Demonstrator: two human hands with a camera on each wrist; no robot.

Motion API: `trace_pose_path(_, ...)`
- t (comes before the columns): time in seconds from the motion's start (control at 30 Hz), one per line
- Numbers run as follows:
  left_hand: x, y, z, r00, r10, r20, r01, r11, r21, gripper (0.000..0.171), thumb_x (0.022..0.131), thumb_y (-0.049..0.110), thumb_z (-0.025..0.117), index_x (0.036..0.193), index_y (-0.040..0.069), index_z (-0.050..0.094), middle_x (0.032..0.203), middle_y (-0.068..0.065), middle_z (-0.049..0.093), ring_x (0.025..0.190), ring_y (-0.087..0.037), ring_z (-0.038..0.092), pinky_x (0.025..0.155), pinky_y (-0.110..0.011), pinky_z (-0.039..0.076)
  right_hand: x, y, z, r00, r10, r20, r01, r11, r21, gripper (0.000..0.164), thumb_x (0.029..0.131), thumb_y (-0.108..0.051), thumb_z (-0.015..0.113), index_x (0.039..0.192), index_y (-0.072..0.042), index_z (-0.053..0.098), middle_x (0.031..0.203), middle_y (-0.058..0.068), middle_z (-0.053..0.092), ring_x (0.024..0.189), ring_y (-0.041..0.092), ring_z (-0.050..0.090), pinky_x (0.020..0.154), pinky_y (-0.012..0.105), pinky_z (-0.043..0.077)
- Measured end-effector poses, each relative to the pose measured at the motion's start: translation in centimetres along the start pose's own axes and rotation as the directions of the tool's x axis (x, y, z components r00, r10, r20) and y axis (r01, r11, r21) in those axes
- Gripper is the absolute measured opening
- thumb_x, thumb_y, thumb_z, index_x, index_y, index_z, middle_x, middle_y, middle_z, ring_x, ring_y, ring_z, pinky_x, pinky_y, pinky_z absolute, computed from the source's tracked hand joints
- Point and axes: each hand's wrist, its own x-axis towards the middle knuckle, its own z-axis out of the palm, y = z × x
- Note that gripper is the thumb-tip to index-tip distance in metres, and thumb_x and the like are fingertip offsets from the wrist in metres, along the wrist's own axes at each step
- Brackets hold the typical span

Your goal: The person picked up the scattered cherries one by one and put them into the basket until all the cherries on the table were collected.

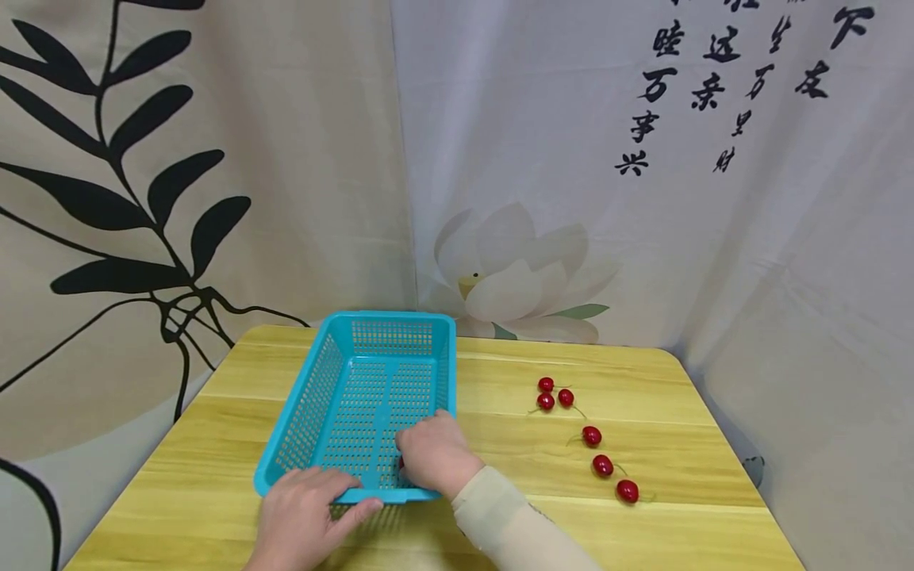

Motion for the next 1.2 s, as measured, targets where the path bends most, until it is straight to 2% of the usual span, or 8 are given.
trace_pose_path(0.23,0.01,-0.01,-0.01,1.000,0.000,-0.007,0.000,1.000,0.001,0.045,0.078,0.068,0.067,0.073,0.023,0.071,0.071,0.010,0.068,0.063,-0.012,0.061,0.054,-0.035,0.046,0.08,-0.05,0.08,1.000,0.000,0.007,0.000,1.000,-0.029,0.021,0.081,-0.049,0.076,0.092,-0.030,0.072,0.065,-0.014,0.063,0.060,0.007,0.052,0.067,0.032,0.043)
trace_pose_path(0.37,0.02,-0.01,-0.03,1.000,0.000,-0.005,0.000,1.000,0.002,0.045,0.078,0.068,0.067,0.073,0.023,0.071,0.071,0.010,0.068,0.063,-0.012,0.061,0.054,-0.034,0.046,0.18,-0.10,0.10,1.000,0.005,0.018,-0.005,0.999,-0.035,0.018,0.082,-0.047,0.075,0.081,-0.031,0.068,0.061,-0.015,0.059,0.058,0.008,0.049,0.067,0.033,0.043)
trace_pose_path(0.53,-0.01,0.04,-0.04,1.000,-0.001,0.001,0.001,1.000,0.002,0.045,0.079,0.068,0.067,0.073,0.024,0.071,0.072,0.010,0.068,0.064,-0.012,0.061,0.055,-0.035,0.046,0.31,-0.22,0.12,0.999,0.018,0.044,-0.016,0.999,-0.048,0.025,0.083,-0.048,0.073,0.072,-0.030,0.060,0.062,-0.014,0.059,0.058,0.009,0.051,0.069,0.034,0.043)
trace_pose_path(0.97,-0.11,-0.03,0.09,1.000,-0.004,0.006,0.004,1.000,0.005,0.045,0.079,0.068,0.066,0.072,0.024,0.071,0.072,0.011,0.068,0.064,-0.012,0.061,0.055,-0.035,0.045,0.34,-0.55,-0.31,0.996,0.039,0.082,-0.034,0.997,-0.065,0.021,0.084,-0.048,0.072,0.076,-0.030,0.063,0.067,-0.012,0.063,0.062,0.010,0.053,0.071,0.035,0.042)
trace_pose_path(1.2,-0.05,-0.08,0.12,1.000,0.005,-0.018,-0.005,1.000,-0.003,0.045,0.078,0.068,0.067,0.072,0.023,0.071,0.071,0.010,0.068,0.064,-0.012,0.062,0.055,-0.035,0.046,0.23,-0.50,-0.35,0.998,0.029,0.053,-0.025,0.997,-0.071,0.021,0.084,-0.045,0.072,0.075,-0.029,0.063,0.065,-0.011,0.064,0.059,0.010,0.052,0.067,0.033,0.041)
